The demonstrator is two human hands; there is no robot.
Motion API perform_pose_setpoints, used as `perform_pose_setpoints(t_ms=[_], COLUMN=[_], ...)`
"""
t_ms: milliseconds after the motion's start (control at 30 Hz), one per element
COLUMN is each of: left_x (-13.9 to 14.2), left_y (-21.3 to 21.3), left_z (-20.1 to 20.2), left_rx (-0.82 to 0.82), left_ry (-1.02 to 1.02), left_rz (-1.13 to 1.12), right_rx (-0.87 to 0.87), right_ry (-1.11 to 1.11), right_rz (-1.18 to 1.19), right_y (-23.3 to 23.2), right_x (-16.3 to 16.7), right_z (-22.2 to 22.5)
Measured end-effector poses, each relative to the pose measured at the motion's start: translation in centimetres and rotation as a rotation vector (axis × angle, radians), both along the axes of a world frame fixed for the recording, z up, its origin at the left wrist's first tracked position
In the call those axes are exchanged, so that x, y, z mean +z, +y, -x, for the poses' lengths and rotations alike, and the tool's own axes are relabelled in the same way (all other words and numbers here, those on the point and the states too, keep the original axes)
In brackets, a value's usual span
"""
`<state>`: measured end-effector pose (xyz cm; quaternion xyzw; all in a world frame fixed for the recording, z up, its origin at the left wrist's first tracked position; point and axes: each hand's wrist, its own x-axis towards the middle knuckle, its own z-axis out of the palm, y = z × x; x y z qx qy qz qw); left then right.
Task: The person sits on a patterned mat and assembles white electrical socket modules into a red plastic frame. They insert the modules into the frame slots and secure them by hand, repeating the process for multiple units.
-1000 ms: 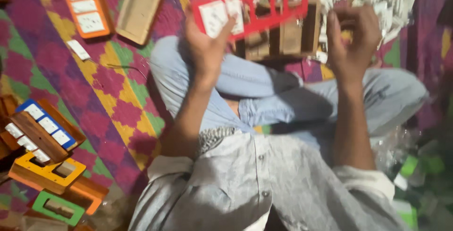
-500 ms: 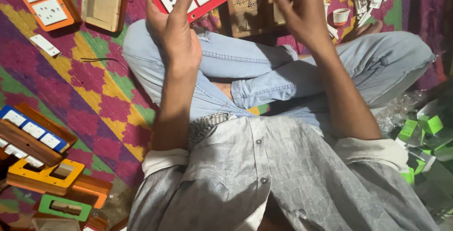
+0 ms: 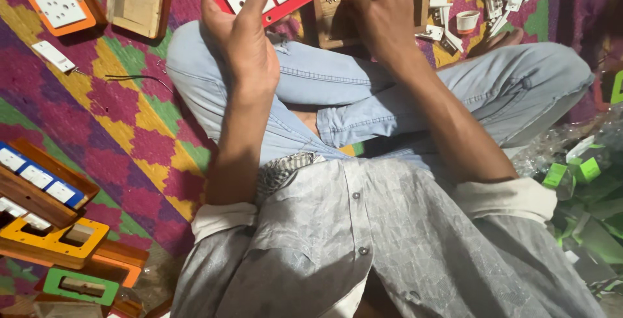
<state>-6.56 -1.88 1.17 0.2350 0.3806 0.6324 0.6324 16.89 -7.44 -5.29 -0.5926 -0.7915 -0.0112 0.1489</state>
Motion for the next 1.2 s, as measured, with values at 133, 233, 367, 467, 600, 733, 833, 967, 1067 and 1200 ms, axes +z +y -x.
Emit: perform_pose_setpoints(t_ms=[133, 233, 367, 467, 600, 733, 833, 967, 1067, 1200], left_x=[0.4, 0.5, 0.5, 0.4, 0.6, 0.7, 0.7, 0.9, 1.5, 2.7], left_y=[0.0, -0.1, -0.1, -0.1, -0.4, -0.6, -0.6, -0.7, -0.8, -1.1], left_z=[-0.3, -0.5, -0.8, -1.3, -1.3, -1.2, -1.2, -1.2, -1.4, -1.9], left_rx=[0.017, 0.016, 0.007, 0.036, -0.014, -0.041, -0.056, -0.069, -0.083, -0.099], left_ry=[0.065, 0.087, 0.114, 0.161, 0.212, 0.282, 0.318, 0.37, 0.465, 0.687], left_rz=[0.016, 0.033, -0.014, -0.048, -0.122, -0.171, -0.209, -0.257, -0.256, -0.322], right_rx=[-0.022, -0.036, -0.036, -0.058, -0.09, -0.138, -0.17, -0.387, -0.294, -0.392], right_ry=[-0.062, -0.056, -0.033, -0.215, -0.049, 0.343, 0.431, 0.659, 1.189, 1.212], right_rz=[0.0, -0.027, -0.025, -0.026, 0.016, 0.137, 0.18, 0.167, 0.009, -0.059], right_y=[0.5, 0.5, 0.9, 1.4, 1.4, 0.9, 1.1, 1.4, 1.7, 0.9], right_x=[-1.3, -1.8, -2.4, -2.3, -0.3, 1.9, 2.4, 3.2, 6.5, 11.8], right_z=[0.2, 0.3, 0.3, 0.6, 1.2, 0.5, -1.8, -5.0, -7.3, -6.3])
